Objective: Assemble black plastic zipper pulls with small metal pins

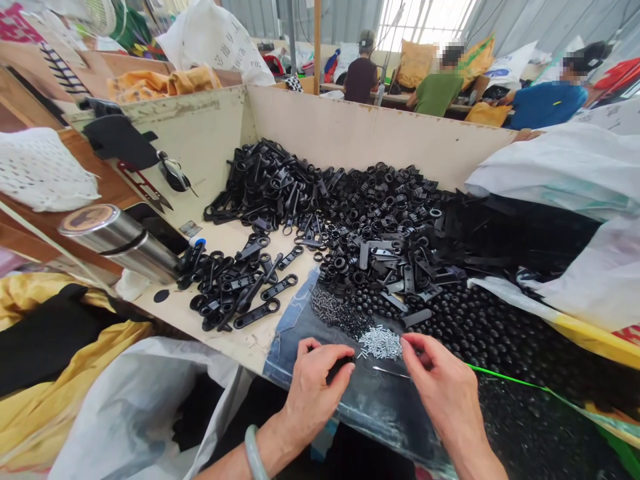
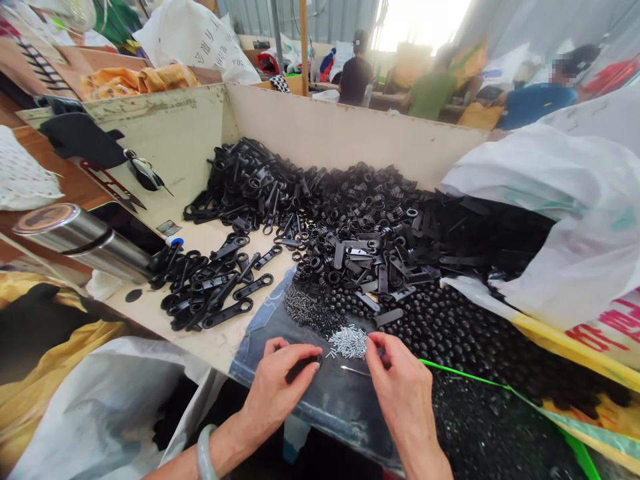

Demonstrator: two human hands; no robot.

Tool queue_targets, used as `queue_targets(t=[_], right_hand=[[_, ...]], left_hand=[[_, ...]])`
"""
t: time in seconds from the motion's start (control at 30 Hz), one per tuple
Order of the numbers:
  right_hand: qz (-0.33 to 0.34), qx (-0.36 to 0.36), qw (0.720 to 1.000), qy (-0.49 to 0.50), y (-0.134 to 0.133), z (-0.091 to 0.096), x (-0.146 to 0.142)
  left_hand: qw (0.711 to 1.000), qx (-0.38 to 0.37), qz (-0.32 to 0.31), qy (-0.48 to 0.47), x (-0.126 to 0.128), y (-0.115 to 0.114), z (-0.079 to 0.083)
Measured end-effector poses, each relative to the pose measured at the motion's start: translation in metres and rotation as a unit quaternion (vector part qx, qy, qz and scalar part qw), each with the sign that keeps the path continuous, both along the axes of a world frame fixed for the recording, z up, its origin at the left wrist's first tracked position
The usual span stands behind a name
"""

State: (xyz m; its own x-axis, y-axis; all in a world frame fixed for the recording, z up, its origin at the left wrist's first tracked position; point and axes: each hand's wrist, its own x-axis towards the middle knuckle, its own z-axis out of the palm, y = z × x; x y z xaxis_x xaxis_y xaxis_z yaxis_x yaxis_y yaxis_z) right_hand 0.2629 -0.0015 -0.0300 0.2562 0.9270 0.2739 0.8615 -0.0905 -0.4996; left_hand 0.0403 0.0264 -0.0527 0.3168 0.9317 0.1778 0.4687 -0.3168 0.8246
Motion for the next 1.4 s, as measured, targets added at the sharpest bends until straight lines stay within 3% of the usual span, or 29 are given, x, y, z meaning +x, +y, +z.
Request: queue_targets(t=[0.17,0.37,0.87,1.27,1.4], right_hand=[[0.030,-0.005,0.989,0.147,-0.012,0.009,-0.023],[0.074,-0.044,0.963,0.256,-0.018,-0.001,-0.045],[0.116,0.032,0.971,0.206,-0.016,-0.016,-0.056],[0.118,0.047,0.974,0.187,-0.021,-0.016,-0.057],[0.115,0.048,0.974,0.191,-0.020,-0.016,-0.059]], left_hand=[[1.000,0.001,-0.016,-0.020,0.000,0.001,0.001],[0.999,-0.014,-0.026,-0.026,-0.001,0.000,0.003],[0.995,0.034,-0.052,-0.079,-0.007,-0.002,-0.006],[0.994,0.000,-0.077,-0.073,-0.011,-0.001,-0.009],[0.995,-0.012,-0.058,-0.076,-0.010,0.000,-0.007]])
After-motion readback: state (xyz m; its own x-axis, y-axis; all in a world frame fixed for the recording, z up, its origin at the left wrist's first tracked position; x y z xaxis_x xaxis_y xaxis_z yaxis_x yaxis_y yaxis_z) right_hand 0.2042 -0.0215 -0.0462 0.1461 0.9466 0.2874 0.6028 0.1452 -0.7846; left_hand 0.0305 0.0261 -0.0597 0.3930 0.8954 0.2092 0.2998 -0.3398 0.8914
